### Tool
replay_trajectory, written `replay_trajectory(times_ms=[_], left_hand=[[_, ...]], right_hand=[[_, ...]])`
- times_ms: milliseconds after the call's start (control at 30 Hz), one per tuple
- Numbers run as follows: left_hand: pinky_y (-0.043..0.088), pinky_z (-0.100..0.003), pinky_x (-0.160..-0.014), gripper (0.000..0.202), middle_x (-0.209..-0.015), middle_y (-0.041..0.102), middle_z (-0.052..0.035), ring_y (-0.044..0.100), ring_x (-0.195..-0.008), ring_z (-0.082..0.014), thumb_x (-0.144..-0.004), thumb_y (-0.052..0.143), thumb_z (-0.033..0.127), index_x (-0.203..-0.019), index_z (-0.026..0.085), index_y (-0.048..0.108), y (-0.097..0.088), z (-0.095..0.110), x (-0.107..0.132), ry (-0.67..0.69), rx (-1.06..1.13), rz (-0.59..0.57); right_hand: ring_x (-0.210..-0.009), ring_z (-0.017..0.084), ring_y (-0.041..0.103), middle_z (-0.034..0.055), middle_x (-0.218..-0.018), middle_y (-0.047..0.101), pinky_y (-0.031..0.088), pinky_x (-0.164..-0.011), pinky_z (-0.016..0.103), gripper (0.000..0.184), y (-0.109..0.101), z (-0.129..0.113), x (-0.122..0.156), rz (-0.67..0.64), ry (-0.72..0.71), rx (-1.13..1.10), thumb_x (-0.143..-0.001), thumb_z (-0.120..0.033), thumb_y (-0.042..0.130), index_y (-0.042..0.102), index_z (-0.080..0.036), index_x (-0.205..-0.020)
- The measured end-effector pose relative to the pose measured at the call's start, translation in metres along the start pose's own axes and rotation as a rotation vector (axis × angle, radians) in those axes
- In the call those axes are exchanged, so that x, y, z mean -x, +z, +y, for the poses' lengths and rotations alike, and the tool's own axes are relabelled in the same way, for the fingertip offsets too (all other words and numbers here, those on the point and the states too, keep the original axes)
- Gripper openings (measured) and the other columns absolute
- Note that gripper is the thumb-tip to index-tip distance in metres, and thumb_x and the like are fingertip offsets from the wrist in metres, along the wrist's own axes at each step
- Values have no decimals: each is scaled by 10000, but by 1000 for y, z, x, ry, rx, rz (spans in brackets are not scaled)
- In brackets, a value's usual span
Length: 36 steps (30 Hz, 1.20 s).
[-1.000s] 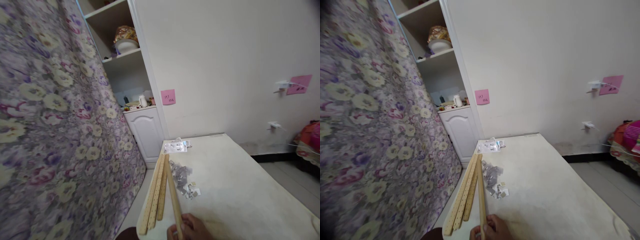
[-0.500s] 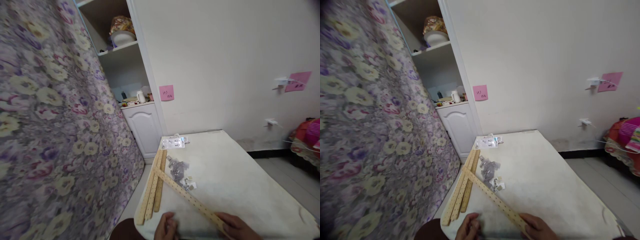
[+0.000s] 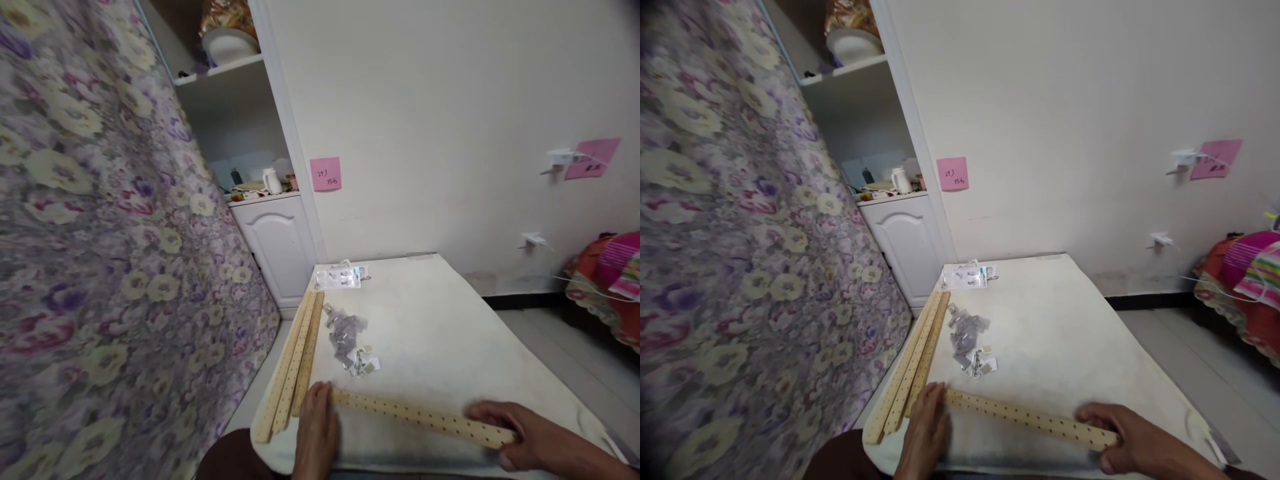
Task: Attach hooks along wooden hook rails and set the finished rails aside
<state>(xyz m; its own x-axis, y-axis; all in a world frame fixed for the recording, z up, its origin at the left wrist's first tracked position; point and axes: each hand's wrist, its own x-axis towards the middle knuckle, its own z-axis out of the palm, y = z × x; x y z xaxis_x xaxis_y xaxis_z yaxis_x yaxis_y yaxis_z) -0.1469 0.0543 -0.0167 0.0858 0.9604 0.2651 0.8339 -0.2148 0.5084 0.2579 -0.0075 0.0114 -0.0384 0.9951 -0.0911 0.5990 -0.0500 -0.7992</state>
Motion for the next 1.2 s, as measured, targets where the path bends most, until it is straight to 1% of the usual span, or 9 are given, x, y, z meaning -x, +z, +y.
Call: replay_trajectory(times_ms=[67, 100, 200, 300, 500, 700, 900, 1100, 1200], left_hand=[[316, -418, -1095, 522, -1391, 427, -144, 369, -1312, -254, -773, 413, 204, -1285, 129, 482, 7, -2, -6, -7, -58, -33], [320, -415, -1093, 527, -1395, 421, -146, 368, -1313, -251, -775, 407, 194, -1293, 126, 474, 10, -2, -8, -12, -73, -37], [339, -415, -1081, 496, -1373, 442, -153, 399, -1291, -253, -797, 401, 200, -1278, 117, 492, 18, -3, -11, -27, -82, -7], [356, -428, -1067, 436, -1321, 498, -149, 450, -1245, -260, -823, 414, 237, -1226, 129, 541, 21, -4, -13, -22, -62, 38], [382, -438, -1043, 407, -1247, 559, -106, 490, -1195, -246, -785, 476, 202, -1184, 178, 551, 21, -10, -16, 0, 48, 70], [387, -461, -1030, 426, -1238, 567, -99, 503, -1183, -253, -772, 528, 245, -1194, 185, 530, 24, -20, -16, -64, 178, 111], [410, -426, -1002, 388, -1202, 583, -64, 526, -1143, -225, -803, 518, 226, -1191, 230, 525, 23, -15, -17, -67, 217, 99], [413, -434, -987, 372, -1179, 586, -80, 525, -1126, -234, -810, 526, 234, -1181, 211, 530, 24, -10, -15, -36, 224, 120], [410, -437, -990, 375, -1175, 583, -79, 524, -1128, -236, -797, 533, 215, -1173, 211, 531, 24, -9, -14, -23, 232, 137]], right_hand=[[-671, 196, 584, 35, -748, 658, 412, -590, 259, 278, -7, -1, -11, -168, -50, -3, -526, -276, 678, 667, -235, -802], [-676, 195, 574, 23, -732, 648, 401, -587, 255, 234, -10, -2, -17, -210, -62, 12, -533, -226, 650, 644, -234, -767], [-692, 196, 557, 12, -716, 632, 393, -619, 263, 166, -16, 0, -29, -184, -61, 110, -561, -171, 594, 602, -234, -715], [-777, 210, 571, 37, -809, 646, 417, -717, 281, 161, -17, 6, -36, -158, -91, 155, -602, -195, 595, 638, -240, -751], [-930, 244, 544, 73, -959, 608, 419, -846, 336, 307, -11, 22, -43, -121, -135, 185, -613, -200, 606, 647, -229, -916], [-872, 220, 537, 31, -888, 591, 432, -797, 335, 232, -6, 32, -44, -144, -176, 252, -619, -139, 545, 591, -230, -827], [-805, 205, 553, 26, -847, 595, 451, -727, 311, 174, -11, 35, -48, -112, -166, 228, -651, -170, 537, 579, -237, -806], [-832, 206, 557, 37, -920, 584, 457, -755, 324, 269, -11, 43, -48, -105, -174, 273, -660, -196, 573, 577, -237, -925], [-832, 207, 557, 42, -919, 581, 457, -760, 332, 229, -11, 46, -48, -117, -177, 290, -686, -215, 568, 579, -238, -914]])
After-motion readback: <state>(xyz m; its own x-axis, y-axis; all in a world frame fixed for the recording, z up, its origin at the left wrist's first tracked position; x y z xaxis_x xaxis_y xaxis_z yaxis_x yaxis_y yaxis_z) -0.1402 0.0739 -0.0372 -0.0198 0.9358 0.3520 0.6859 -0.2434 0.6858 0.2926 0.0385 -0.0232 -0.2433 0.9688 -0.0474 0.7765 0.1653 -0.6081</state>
